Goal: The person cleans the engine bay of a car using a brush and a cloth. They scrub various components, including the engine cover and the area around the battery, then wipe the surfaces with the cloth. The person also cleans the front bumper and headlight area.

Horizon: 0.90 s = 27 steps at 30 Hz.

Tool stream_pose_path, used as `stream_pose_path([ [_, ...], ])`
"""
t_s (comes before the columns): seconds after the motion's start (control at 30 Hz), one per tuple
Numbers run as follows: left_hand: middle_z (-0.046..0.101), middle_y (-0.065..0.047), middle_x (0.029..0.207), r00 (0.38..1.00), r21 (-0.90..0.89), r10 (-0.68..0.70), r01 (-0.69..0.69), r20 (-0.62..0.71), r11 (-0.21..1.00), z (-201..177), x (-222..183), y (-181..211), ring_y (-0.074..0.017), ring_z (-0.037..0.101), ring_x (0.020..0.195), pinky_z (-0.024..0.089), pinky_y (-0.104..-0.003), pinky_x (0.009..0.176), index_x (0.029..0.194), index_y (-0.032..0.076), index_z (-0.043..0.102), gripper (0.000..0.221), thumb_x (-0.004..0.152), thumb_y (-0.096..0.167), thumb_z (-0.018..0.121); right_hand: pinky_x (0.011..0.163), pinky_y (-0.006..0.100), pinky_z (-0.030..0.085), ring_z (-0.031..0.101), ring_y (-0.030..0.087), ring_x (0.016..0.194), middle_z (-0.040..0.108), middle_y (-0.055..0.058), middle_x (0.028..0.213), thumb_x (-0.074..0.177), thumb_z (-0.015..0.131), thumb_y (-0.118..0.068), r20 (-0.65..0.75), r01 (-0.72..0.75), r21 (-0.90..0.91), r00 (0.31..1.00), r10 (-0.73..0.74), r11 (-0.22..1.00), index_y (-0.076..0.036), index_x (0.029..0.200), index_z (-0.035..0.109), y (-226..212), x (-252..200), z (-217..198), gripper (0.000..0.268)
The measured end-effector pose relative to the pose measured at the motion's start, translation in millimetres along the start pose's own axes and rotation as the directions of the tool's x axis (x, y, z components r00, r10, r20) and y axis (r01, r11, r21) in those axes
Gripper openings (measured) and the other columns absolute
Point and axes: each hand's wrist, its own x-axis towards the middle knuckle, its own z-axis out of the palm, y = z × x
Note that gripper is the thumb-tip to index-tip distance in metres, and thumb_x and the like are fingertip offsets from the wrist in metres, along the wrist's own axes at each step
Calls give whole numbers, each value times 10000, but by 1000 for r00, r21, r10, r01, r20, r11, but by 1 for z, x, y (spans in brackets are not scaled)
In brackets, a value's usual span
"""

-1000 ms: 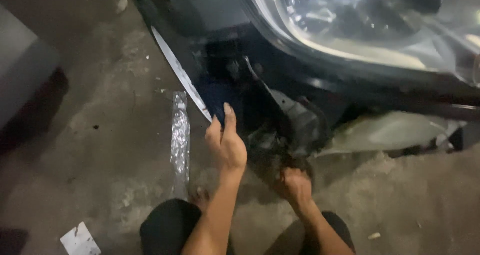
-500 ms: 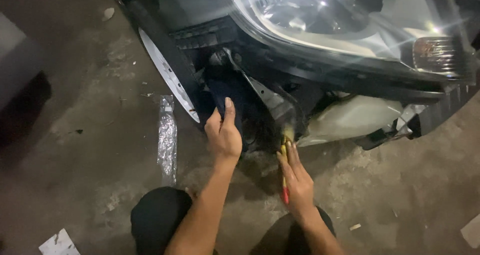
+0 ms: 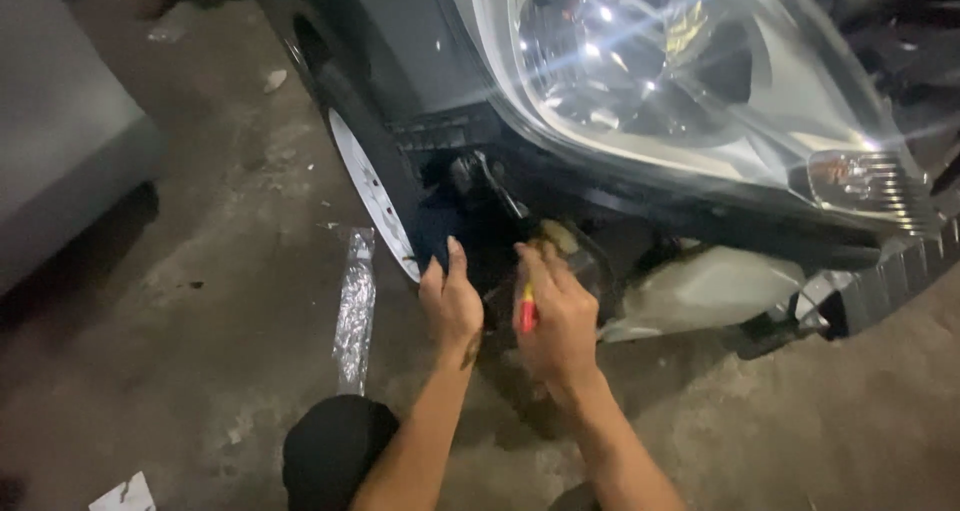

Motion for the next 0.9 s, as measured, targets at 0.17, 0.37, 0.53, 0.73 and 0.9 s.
stream_pose_path([
  [0.17,706,-129,764,997,-92,75,-75,-1,993,-1,12,-16,-233,673,793,507,-425,860,839,73,738,479,1063,447,538,899,456,586,700,433,1121,656,277,1330,912,691,-9,-22,179,240,984,-179,954,-64,1307,681,-12,42,5,399],
  [0.37,534,-67,610,989,-166,135,-143,-56,976,0,7,-11,-172,517,672,433,-351,740,681,86,594,490,1081,365,543,879,438,609,717,406,1108,630,273,1382,974,651,-22,-202,148,217,974,-104,965,-51,1276,695,-31,57,2,306],
  [0.53,694,-215,773,995,-54,95,-95,10,994,-2,9,7,-285,645,752,503,-467,784,851,34,713,486,1062,437,542,682,433,616,745,447,905,723,324,1150,995,607,-45,-487,-95,94,864,129,991,53,1199,694,-49,48,-28,243],
  [0.73,762,-89,942,951,23,309,-309,-6,951,4,-7,23,-212,689,858,527,-373,770,1032,54,717,450,1012,427,466,981,394,587,711,334,1214,569,248,1469,923,646,26,66,109,197,990,-124,974,8,1290,625,-34,80,-63,368],
  [0.9,764,-109,1147,989,131,150,-150,15,980,-3,-13,37,-234,690,1077,502,-369,929,1253,66,710,547,999,454,420,783,565,576,542,477,1327,575,146,1495,773,660,-22,436,118,-217,900,-12,969,-103,1278,642,-15,85,-82,511],
])
